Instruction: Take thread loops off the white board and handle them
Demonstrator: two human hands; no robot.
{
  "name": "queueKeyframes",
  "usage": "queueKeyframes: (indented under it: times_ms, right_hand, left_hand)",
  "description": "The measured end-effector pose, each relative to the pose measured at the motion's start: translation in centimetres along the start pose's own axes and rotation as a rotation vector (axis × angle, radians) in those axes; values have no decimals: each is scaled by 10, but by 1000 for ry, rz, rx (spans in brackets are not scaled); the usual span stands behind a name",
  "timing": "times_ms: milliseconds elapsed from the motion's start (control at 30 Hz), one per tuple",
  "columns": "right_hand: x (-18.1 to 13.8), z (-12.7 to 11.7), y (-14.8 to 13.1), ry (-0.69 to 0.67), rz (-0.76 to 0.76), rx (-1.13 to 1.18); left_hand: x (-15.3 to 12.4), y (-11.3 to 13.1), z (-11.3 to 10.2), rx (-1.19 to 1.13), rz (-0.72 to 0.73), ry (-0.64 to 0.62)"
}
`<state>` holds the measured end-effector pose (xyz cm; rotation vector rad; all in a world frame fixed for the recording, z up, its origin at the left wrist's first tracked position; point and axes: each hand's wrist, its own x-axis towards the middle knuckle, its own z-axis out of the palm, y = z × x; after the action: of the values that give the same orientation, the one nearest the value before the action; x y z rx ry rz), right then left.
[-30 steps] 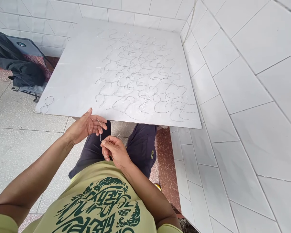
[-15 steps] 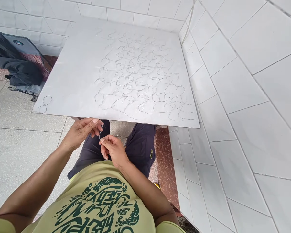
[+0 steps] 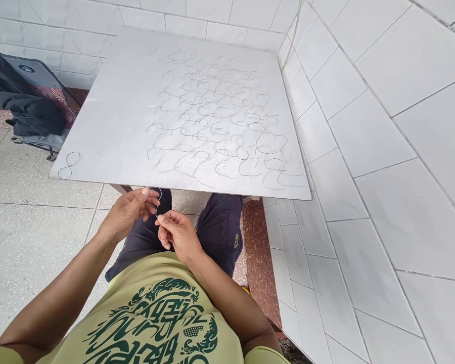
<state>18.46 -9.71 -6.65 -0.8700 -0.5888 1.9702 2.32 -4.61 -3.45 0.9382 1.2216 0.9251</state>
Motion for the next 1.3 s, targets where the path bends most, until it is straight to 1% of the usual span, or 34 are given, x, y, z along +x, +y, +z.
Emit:
queueKeyframes:
  times_ms: [67,167,267,367,467,567,633,700,800,867,967,1033,1133,1300]
  right_hand:
    - [1,1,-2,11,-10,40]
    - [3,3,-2,16,-45,39]
    - [5,6,2,19,-66,3]
    - [7,10,7,21,-77,-37]
    - [10,11,9,-13,-105,-92]
    - [9,4,8,-22,-119,-189]
    - [9,-8,6,13,-132,-267]
    - [10,-27,2,97,-166,-350]
    - [13,-68,-5,283,-225,-488]
    - [17,-101,-8,421,-315,-600]
    - [21,-145,-8,624,-467,-848]
    - [24,-165,-6,699,-502,-962]
    - [29,-175,-2,753,-508,-1024]
    - [32,-169,-2,788,-498,-1015]
  left_hand:
    - [-9,-2,1,0,-13,20]
    - [-22,-8,1,71,3,12]
    - [-30,-13,3,85,62,6]
    - [-31,-13,6,97,112,58]
    - [-26,0,5,167,145,118]
    - [-10,30,-8,268,189,165]
    - [12,59,-24,350,232,225]
    - [44,92,-43,446,298,304]
    - [108,137,-71,580,341,340]
    - [155,161,-85,591,329,342]
    - [220,188,-94,624,300,381]
    - [256,202,-93,667,265,406]
    - [300,217,-86,767,186,419]
    - [360,230,-76,849,96,410]
